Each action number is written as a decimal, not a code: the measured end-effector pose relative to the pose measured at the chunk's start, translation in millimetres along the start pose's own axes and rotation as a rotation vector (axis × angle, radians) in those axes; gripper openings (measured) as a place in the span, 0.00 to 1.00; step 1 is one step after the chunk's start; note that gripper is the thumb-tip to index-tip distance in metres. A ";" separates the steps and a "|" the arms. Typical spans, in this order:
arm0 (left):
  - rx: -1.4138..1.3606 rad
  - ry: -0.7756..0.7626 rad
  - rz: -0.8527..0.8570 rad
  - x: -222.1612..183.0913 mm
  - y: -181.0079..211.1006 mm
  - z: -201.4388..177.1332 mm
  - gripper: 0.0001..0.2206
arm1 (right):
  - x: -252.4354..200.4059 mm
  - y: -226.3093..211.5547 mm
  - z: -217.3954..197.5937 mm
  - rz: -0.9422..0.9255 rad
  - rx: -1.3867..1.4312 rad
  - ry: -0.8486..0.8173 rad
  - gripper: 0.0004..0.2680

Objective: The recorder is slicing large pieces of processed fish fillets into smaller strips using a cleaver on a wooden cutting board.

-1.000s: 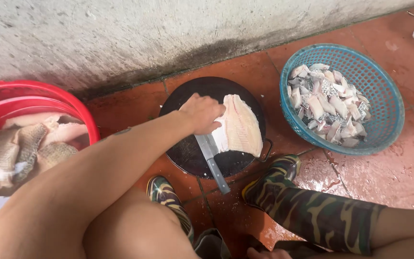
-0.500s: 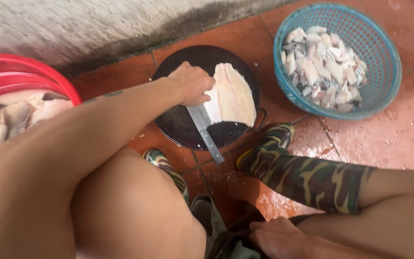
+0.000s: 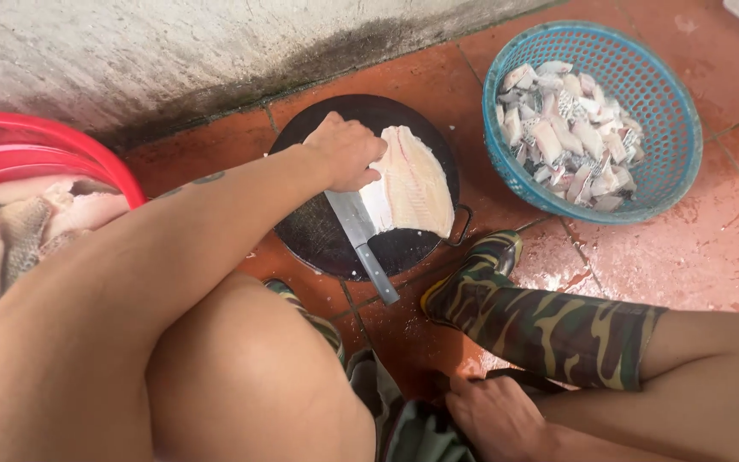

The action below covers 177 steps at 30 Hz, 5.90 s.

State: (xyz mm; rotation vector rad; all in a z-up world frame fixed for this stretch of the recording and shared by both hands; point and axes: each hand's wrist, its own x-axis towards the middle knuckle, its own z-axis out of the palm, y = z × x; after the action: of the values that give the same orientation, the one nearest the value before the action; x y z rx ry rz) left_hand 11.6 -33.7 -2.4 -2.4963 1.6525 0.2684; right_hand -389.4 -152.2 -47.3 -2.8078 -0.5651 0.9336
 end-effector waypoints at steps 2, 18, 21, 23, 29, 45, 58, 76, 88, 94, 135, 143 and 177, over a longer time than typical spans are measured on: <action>-0.013 -0.010 -0.018 -2.5 -3.3 -0.7 0.16 | 5.0 17.3 23.4 -0.033 0.039 -0.167 0.06; -0.028 -0.044 -0.080 -8.1 -14.8 1.4 0.17 | 16.5 -18.6 -12.5 0.113 0.057 -0.137 0.06; 0.009 -0.008 -0.082 -6.5 -11.6 2.5 0.17 | 4.0 -17.0 -66.9 0.203 0.067 -0.268 0.13; 0.024 0.000 -0.092 -11.3 -18.2 -0.6 0.17 | -13.0 8.5 -91.8 0.175 0.121 -0.109 0.12; -0.010 0.010 -0.140 -34.2 -26.9 -0.8 0.16 | -13.1 33.5 -216.3 0.438 0.070 0.004 0.12; -0.244 0.208 -0.337 28.3 -4.6 -16.8 0.14 | 262.9 97.8 -24.4 0.443 0.261 0.197 0.30; -0.039 0.044 -0.207 123.1 21.0 107.7 0.13 | -56.0 126.0 -212.2 0.746 0.551 0.407 0.17; 0.394 -0.107 0.465 173.8 75.6 107.4 0.25 | -77.6 113.2 -230.2 0.619 1.124 0.689 0.11; 0.312 0.467 0.224 46.6 5.0 27.9 0.19 | -76.2 116.9 -208.4 0.573 1.205 0.803 0.19; 0.299 0.234 0.260 -15.2 15.0 145.1 0.20 | -58.7 120.5 -167.6 0.511 1.264 0.643 0.18; -1.215 0.493 -1.074 40.7 -42.2 217.0 0.23 | 233.9 68.1 -104.2 0.529 0.464 0.419 0.08; -1.257 0.514 -1.063 38.7 -41.5 210.2 0.21 | 238.3 75.1 -96.7 0.487 0.490 0.441 0.09; -1.237 0.578 -1.025 46.7 -45.1 222.0 0.14 | 228.4 94.4 -62.4 0.433 0.502 0.482 0.10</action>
State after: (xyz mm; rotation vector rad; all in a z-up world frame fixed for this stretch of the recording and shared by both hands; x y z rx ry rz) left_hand 54.7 -11.5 -228.6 -4.1623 -0.2234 0.5664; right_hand -154.2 -150.8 -145.5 -2.5643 0.3093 0.3376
